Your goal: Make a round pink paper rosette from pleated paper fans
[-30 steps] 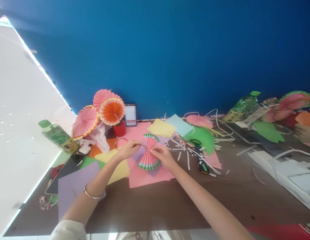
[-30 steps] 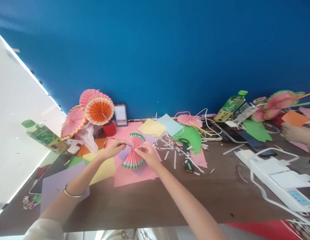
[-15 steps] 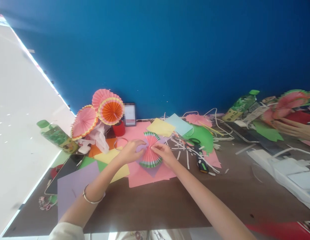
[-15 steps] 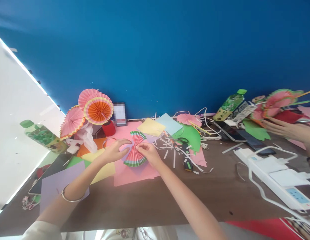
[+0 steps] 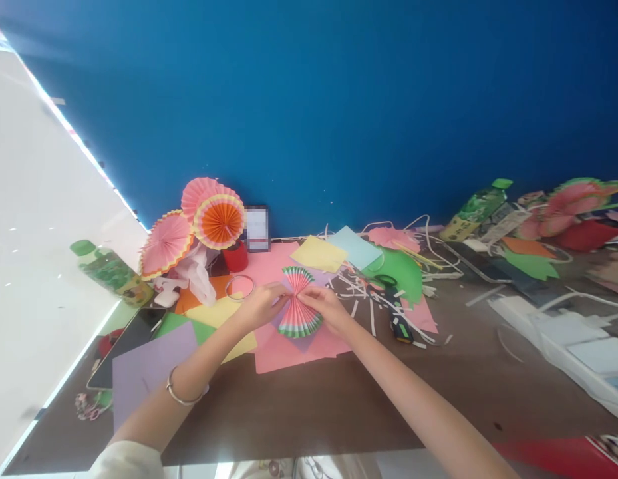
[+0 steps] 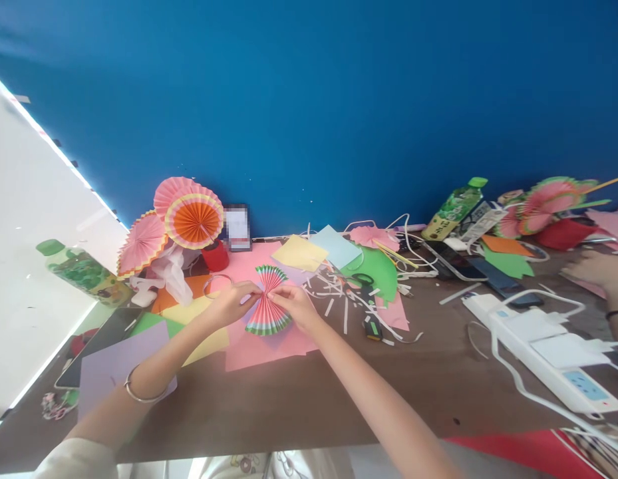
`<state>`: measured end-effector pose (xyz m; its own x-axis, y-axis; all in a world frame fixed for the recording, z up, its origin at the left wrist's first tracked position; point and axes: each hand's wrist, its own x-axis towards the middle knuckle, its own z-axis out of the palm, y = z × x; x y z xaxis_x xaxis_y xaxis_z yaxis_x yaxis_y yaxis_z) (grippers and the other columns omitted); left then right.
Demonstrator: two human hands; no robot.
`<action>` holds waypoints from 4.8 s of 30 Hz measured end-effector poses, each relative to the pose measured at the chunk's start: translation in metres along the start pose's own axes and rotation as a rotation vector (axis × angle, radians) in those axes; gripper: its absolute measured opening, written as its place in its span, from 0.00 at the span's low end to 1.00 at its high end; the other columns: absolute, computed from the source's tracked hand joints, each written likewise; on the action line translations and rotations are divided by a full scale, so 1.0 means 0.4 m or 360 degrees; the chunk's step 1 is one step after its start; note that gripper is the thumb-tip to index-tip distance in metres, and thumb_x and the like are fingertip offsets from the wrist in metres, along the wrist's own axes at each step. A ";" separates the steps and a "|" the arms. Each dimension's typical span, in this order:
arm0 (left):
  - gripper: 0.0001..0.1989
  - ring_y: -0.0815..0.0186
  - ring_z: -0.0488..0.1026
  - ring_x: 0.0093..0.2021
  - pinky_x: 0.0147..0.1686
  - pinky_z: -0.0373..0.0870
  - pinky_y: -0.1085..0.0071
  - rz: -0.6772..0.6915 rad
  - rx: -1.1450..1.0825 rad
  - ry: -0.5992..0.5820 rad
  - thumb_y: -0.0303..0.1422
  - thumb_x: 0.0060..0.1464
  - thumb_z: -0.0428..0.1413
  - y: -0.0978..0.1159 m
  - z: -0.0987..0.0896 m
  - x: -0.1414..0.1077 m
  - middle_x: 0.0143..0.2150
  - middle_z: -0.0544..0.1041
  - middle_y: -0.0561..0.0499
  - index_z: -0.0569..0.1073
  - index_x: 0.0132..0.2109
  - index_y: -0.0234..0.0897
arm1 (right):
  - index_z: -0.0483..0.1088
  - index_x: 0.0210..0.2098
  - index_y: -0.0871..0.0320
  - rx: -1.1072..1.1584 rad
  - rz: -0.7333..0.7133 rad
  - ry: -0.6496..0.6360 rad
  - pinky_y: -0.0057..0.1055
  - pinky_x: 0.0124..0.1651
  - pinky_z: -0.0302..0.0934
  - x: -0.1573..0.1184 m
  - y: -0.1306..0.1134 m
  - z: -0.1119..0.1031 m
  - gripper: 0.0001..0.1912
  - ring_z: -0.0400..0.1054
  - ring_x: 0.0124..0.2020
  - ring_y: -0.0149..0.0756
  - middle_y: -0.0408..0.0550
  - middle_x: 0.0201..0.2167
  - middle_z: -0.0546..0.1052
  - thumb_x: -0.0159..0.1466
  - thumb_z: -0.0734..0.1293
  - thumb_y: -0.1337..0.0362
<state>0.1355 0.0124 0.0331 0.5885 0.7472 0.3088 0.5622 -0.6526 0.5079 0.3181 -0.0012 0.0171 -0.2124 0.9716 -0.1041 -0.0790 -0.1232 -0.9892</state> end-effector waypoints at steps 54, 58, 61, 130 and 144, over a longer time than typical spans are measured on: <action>0.16 0.61 0.70 0.35 0.33 0.63 0.68 -0.0717 0.0411 -0.0365 0.37 0.56 0.42 -0.068 0.011 0.005 0.32 0.73 0.45 0.72 0.34 0.34 | 0.70 0.23 0.62 -0.0914 0.0326 -0.0152 0.22 0.11 0.49 0.034 0.021 -0.014 0.08 0.55 0.09 0.24 0.40 0.10 0.68 0.52 0.64 0.63; 0.11 0.63 0.67 0.43 0.41 0.63 0.68 -0.0023 0.0251 -0.0350 0.27 0.52 0.48 -0.081 -0.009 -0.037 0.41 0.71 0.47 0.72 0.41 0.39 | 0.70 0.25 0.62 -0.0999 0.0316 -0.0143 0.21 0.11 0.51 0.039 0.031 -0.015 0.07 0.55 0.09 0.24 0.39 0.10 0.67 0.53 0.64 0.64; 0.09 0.62 0.65 0.45 0.43 0.63 0.67 0.0178 0.0117 -0.0344 0.30 0.52 0.51 -0.073 0.000 -0.060 0.45 0.69 0.47 0.73 0.39 0.40 | 0.69 0.24 0.61 -0.1040 0.0274 -0.0149 0.20 0.12 0.51 0.039 0.037 -0.014 0.08 0.56 0.09 0.24 0.38 0.09 0.66 0.54 0.63 0.63; 0.10 0.67 0.74 0.35 0.36 0.69 0.70 -0.0532 -0.1318 0.0152 0.29 0.53 0.51 -0.104 0.175 0.001 0.31 0.75 0.53 0.55 0.39 0.40 | 0.70 0.40 0.57 -0.1530 -0.1386 -0.0104 0.36 0.46 0.66 0.056 0.117 -0.038 0.13 0.68 0.43 0.36 0.51 0.40 0.74 0.63 0.56 0.71; 0.10 0.67 0.73 0.37 0.38 0.68 0.69 -0.0492 -0.1234 0.0073 0.29 0.55 0.49 -0.097 0.156 0.005 0.33 0.75 0.51 0.58 0.45 0.39 | 0.69 0.38 0.56 -0.1375 -0.1244 -0.0005 0.33 0.39 0.66 0.060 0.135 -0.038 0.12 0.68 0.35 0.34 0.48 0.32 0.73 0.64 0.55 0.70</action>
<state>0.1512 0.0315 -0.0360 0.4398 0.8937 0.0885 0.1254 -0.1587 0.9793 0.3234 0.0187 -0.0405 -0.4015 0.7215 0.5641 0.5003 0.6887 -0.5248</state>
